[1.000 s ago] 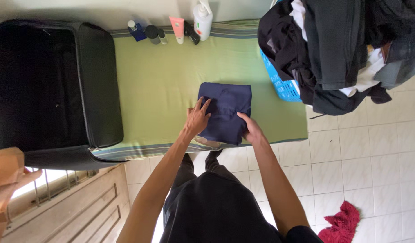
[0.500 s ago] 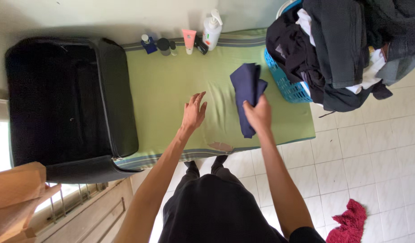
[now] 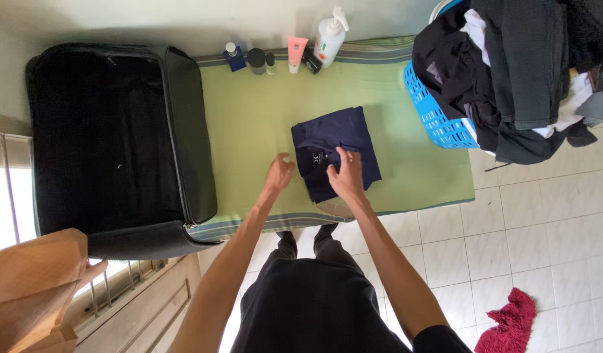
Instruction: The person folds a dark blue shirt on a green surface, then places it into an open black suitcase. The person then picks up a pair of dark trousers from a nearby pile and begins to fold them.
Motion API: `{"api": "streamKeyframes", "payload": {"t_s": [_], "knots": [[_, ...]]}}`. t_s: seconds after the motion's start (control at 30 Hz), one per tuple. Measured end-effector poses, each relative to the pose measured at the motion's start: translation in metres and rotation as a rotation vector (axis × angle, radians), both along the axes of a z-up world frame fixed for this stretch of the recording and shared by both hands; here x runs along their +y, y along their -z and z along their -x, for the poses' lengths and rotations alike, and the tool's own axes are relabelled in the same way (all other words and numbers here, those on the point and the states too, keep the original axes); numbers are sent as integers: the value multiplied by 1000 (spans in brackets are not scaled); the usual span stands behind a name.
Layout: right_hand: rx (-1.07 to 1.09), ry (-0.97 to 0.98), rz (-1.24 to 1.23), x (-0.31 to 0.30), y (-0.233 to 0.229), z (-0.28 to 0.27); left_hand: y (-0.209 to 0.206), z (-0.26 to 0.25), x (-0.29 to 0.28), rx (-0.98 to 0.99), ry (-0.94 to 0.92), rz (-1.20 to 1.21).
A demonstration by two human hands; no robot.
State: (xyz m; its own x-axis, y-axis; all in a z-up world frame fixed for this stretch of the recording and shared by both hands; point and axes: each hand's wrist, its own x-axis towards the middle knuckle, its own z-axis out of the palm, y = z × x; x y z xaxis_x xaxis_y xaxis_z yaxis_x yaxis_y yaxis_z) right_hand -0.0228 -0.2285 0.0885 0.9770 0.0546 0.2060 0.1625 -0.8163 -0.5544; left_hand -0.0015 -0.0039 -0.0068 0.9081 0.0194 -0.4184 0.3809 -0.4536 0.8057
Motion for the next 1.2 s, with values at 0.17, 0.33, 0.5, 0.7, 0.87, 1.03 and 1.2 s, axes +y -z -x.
{"api": "streamKeyframes", "payload": {"t_s": [0.17,0.33,0.5,0.7,0.87,1.03,1.2], "knots": [[35,127,94,-38,14,-11,18,12,-40,107,29,-142],[269,267,52,-73,36,-28,20,19,-74,84,-154,-13],[514,375,83,-94,54,-49,23,17,-81,-65,-325,278],[659,389,67,-97,61,-50,19,16,-73,-107,-338,292],[713,246,-72,-77,55,-34,-20,-2,-29,-303,-281,92],[863,-52,31,-37,28,-15,-56,-17,4,-211,-317,-333],[635,78,206,-28,-6,-45,-30,23,1,-278,-565,-285]]}}
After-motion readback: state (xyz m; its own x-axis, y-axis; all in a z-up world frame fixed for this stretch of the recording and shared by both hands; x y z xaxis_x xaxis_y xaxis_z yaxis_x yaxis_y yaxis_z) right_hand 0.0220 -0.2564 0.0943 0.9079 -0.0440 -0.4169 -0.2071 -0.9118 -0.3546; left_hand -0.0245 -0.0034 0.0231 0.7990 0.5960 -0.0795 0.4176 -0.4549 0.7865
